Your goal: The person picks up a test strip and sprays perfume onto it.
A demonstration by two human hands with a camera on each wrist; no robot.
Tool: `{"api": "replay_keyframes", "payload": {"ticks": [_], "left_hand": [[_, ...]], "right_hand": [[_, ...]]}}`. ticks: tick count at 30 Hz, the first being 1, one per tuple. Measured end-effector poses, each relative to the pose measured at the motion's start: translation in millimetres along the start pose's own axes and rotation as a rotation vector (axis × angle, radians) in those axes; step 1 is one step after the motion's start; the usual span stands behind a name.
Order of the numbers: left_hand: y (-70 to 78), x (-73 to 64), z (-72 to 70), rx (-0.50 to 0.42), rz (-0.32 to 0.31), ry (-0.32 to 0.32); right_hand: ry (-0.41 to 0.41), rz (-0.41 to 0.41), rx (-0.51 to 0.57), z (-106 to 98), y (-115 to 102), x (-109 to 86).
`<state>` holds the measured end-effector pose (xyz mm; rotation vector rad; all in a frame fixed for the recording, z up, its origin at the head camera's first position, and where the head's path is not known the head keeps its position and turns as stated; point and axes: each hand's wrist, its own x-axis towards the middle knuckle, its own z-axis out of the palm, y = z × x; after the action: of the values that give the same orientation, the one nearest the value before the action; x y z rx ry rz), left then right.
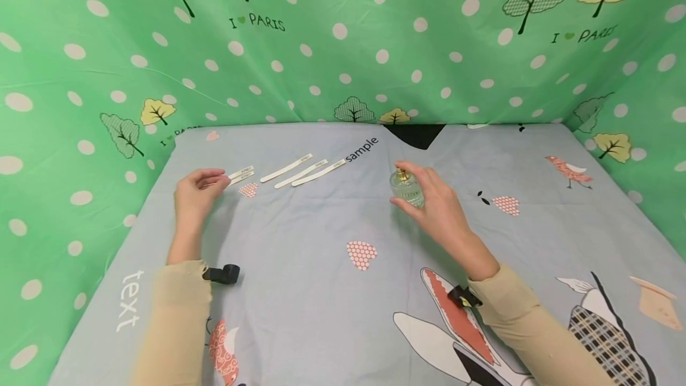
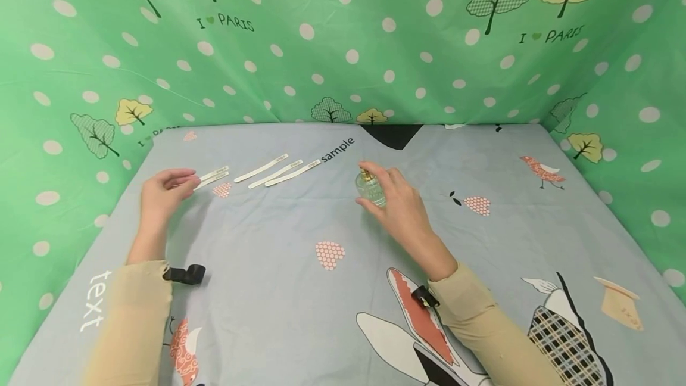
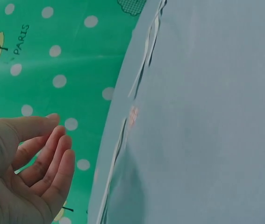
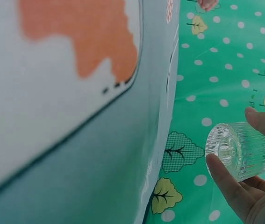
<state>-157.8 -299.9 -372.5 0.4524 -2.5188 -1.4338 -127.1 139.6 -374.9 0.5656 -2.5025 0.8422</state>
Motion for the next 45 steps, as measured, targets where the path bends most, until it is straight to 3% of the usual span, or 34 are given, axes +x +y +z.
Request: {"api": "replay_keyframes", "payload": {"ticks": [9, 16, 24, 35, 45], "left_hand": [[12.6, -7.5, 18.0, -0.06, 0.064, -0.037], [23.6, -14.3, 33.0, -0.096, 0.08, -0.09], [38.4, -14.8, 63.3, -0.104, 0.116, -0.147], [43.4, -8.9, 100.7, 0.087, 0.087, -0.258], [44.6, -3.7, 117.0, 0.232, 0.079, -0.262]], "right_hand": [[0.019, 0.015, 0.025, -4.5, 0.6, 2.4], [0.022, 0.044, 0.059, -9.2, -1.1, 2.7], [0.046, 0.047, 0.068, -18.5, -5.2, 7.0], [0.044, 0.015, 0.067, -23.7, -10.9, 5.0], [0.022, 0.02, 0.071, -24.9, -5.2, 0.2]]}}
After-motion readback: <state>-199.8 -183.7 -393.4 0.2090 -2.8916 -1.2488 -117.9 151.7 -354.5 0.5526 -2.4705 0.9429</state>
